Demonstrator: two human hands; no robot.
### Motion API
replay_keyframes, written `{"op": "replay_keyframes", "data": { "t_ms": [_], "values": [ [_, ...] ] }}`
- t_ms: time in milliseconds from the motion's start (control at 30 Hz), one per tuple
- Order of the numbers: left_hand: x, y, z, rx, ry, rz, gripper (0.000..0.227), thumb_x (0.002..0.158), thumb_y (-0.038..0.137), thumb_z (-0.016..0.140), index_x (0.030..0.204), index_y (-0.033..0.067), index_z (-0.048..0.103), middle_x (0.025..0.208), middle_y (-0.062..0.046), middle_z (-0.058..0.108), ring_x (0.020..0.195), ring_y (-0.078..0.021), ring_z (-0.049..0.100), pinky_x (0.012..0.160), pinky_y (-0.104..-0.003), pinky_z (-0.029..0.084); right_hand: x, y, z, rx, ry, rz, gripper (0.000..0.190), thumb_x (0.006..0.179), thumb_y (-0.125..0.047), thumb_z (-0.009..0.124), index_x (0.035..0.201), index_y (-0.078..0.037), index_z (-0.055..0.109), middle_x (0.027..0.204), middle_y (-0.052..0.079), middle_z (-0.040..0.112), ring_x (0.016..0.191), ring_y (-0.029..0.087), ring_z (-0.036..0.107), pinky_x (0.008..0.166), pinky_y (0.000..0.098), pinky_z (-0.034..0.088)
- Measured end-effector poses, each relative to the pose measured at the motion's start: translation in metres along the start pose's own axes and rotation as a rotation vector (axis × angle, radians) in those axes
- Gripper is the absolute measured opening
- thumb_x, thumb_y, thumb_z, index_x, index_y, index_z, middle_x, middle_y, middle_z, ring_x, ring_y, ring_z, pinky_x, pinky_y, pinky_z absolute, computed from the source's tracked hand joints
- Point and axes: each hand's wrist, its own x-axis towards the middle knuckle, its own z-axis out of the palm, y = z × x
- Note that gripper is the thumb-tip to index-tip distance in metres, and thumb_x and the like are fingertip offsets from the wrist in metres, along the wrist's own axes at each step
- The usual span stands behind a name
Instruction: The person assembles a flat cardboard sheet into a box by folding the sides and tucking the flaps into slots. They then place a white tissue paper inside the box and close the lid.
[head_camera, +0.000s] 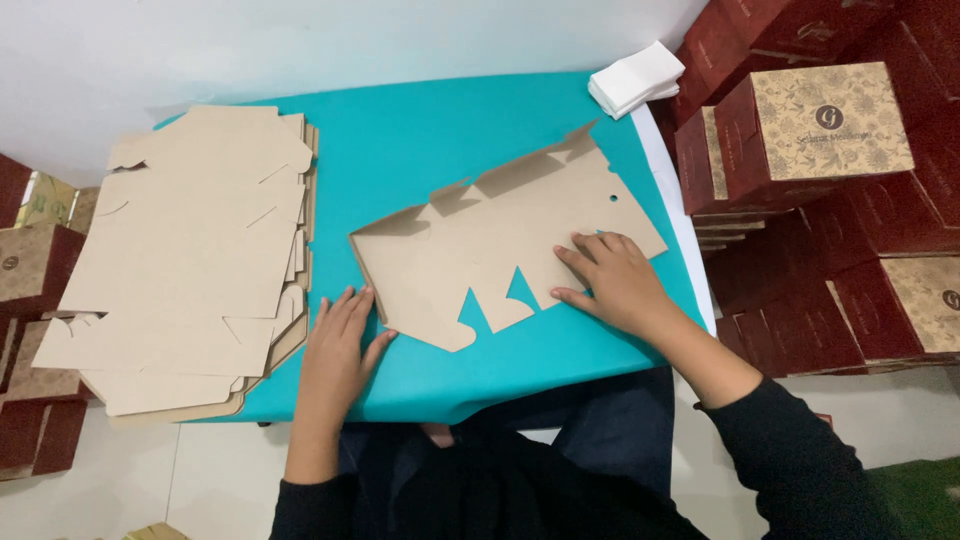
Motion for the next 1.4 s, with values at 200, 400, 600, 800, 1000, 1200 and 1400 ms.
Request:
{"op": "replay_keyframes", "data": {
  "t_ms": [200, 400, 600, 800, 1000, 1200, 1400],
  "values": [
    [0.019, 0.000, -0.019, -0.085, -0.164, -0.024, 0.066, 0.085, 0.037, 0.066, 0.141, 0.0112, 0.043, 0.141, -0.008, 0.049, 0.129, -0.0258, 0.046, 0.110, -0.051, 0.031, -0.012, -0.018, -0.023, -0.044, -0.078, 0.003, 0.064, 0.085, -0.061, 0.053, 0.126, -0.013, 0.059, 0.116, 0.014, 0.061, 0.119, 0.027, 0.053, 0.114, 0.0437, 0.022],
    [0.028, -0.019, 0.007, 0.016, -0.086, -0.013, 0.064, 0.085, 0.029, 0.067, 0.141, 0.0128, 0.042, 0.139, -0.005, 0.052, 0.122, -0.0238, 0.053, 0.106, -0.046, 0.040, -0.015, -0.034, -0.031, -0.096, -0.108, 0.002, 0.068, 0.081, -0.064, 0.056, 0.124, -0.011, 0.060, 0.106, 0.013, 0.064, 0.114, 0.027, 0.057, 0.116, 0.0453, 0.019],
    [0.025, -0.020, 0.015, -0.029, -0.070, 0.017, 0.044, 0.086, 0.026, 0.066, 0.127, 0.0145, 0.054, 0.133, -0.006, 0.057, 0.125, -0.0274, 0.051, 0.106, -0.048, 0.039, 0.008, -0.071, -0.019, 0.272, 0.036, -0.419, 0.052, 0.088, -0.031, 0.061, 0.128, 0.001, 0.051, 0.130, 0.023, 0.052, 0.126, 0.039, 0.045, 0.110, 0.0504, 0.028],
    [0.022, -0.026, 0.015, -0.076, -0.111, 0.041, 0.041, 0.090, 0.029, 0.061, 0.130, 0.0204, 0.058, 0.139, -0.001, 0.053, 0.131, -0.0226, 0.045, 0.111, -0.048, 0.031, 0.057, -0.093, 0.035, 0.189, 0.273, -0.472, 0.032, 0.093, -0.030, 0.057, 0.115, -0.007, 0.062, 0.105, 0.011, 0.061, 0.104, 0.026, 0.054, 0.090, 0.0375, 0.045],
    [0.023, -0.025, 0.007, -0.147, -0.122, 0.029, 0.046, 0.088, 0.037, 0.064, 0.131, 0.0211, 0.057, 0.140, -0.002, 0.051, 0.132, -0.0233, 0.043, 0.113, -0.047, 0.027, 0.068, -0.096, 0.029, 0.178, 0.379, -0.499, 0.023, 0.094, -0.030, 0.057, 0.089, -0.011, 0.068, 0.087, 0.004, 0.059, 0.085, 0.019, 0.054, 0.076, 0.0315, 0.047],
    [0.026, -0.027, 0.019, -0.185, -0.061, -0.058, 0.034, 0.092, 0.036, 0.060, 0.123, 0.0241, 0.063, 0.132, 0.002, 0.058, 0.129, -0.0193, 0.048, 0.112, -0.042, 0.031, 0.082, -0.100, 0.029, 0.346, 0.276, -0.310, 0.024, 0.094, -0.029, 0.056, 0.081, -0.012, 0.067, 0.082, 0.001, 0.059, 0.084, 0.016, 0.053, 0.079, 0.0303, 0.044],
    [0.032, -0.019, 0.017, -0.161, 0.024, -0.126, 0.023, 0.088, 0.030, 0.068, 0.109, 0.0198, 0.071, 0.114, 0.001, 0.068, 0.118, -0.0203, 0.057, 0.108, -0.042, 0.039, 0.094, -0.100, 0.059, 0.296, 0.456, -0.261, 0.016, 0.084, -0.023, 0.066, 0.093, -0.013, 0.058, 0.089, 0.002, 0.054, 0.090, 0.020, 0.053, 0.085, 0.0366, 0.042]
  ]
}}
